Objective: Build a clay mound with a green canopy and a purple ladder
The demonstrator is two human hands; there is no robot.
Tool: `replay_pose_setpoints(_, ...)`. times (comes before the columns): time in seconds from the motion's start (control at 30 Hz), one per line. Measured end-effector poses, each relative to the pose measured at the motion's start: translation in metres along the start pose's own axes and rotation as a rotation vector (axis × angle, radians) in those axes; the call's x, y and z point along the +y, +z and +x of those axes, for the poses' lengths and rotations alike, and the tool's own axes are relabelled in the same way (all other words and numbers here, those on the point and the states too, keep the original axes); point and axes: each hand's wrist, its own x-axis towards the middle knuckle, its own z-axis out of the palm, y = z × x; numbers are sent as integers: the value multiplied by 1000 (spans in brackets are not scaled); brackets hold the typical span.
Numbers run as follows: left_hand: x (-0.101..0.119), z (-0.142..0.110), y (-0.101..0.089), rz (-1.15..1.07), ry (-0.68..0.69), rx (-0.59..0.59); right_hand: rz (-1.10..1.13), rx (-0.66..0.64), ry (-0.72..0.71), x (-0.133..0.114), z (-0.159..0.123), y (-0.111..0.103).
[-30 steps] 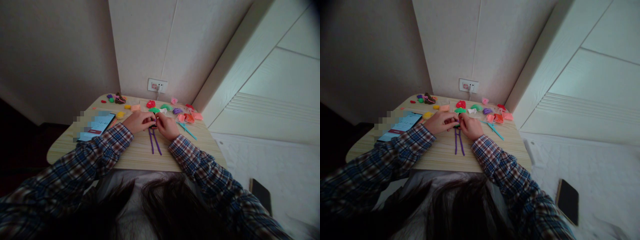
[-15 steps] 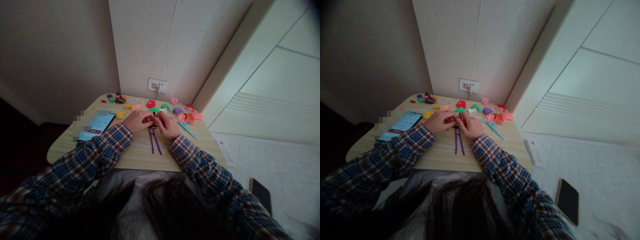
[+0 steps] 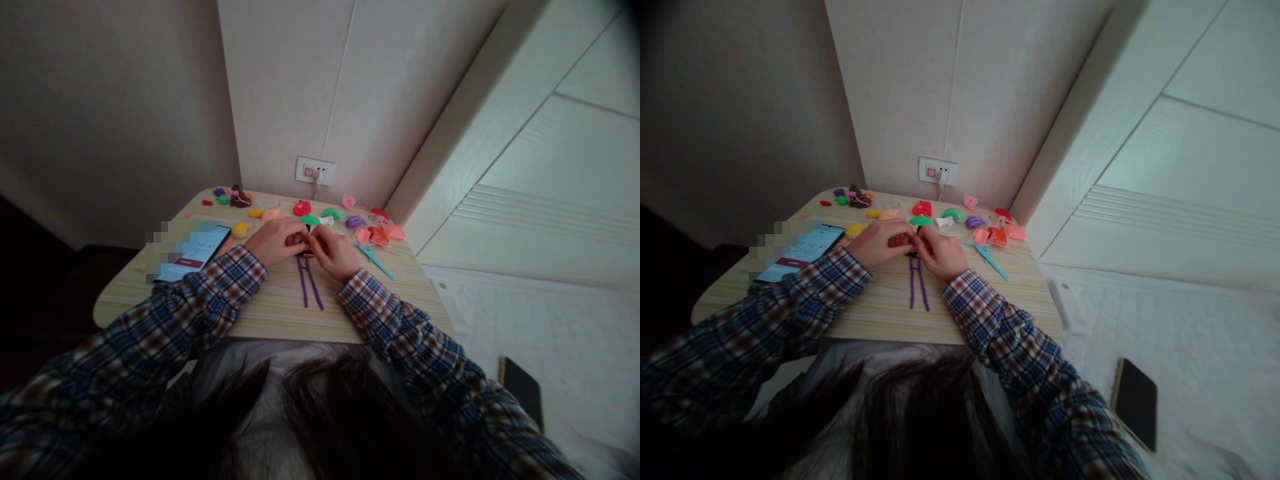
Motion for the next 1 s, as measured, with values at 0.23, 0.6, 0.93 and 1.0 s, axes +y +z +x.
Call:
replay_pose_setpoints(0.23,3,0,-1,-21,-40,24,-6,39,13,0,0,0)
replay_pose_setpoints(0.6,5,-1,-1,-82,-128,12,-36,-5,11,1,1,1)
replay_pose_setpoints(0.93,4,0,-1,-70,-126,1,18,75,10,2,0,1)
replay_pose_setpoints(1.0,4,-1,-1,-65,-118,6,50,79,6,2,0,1)
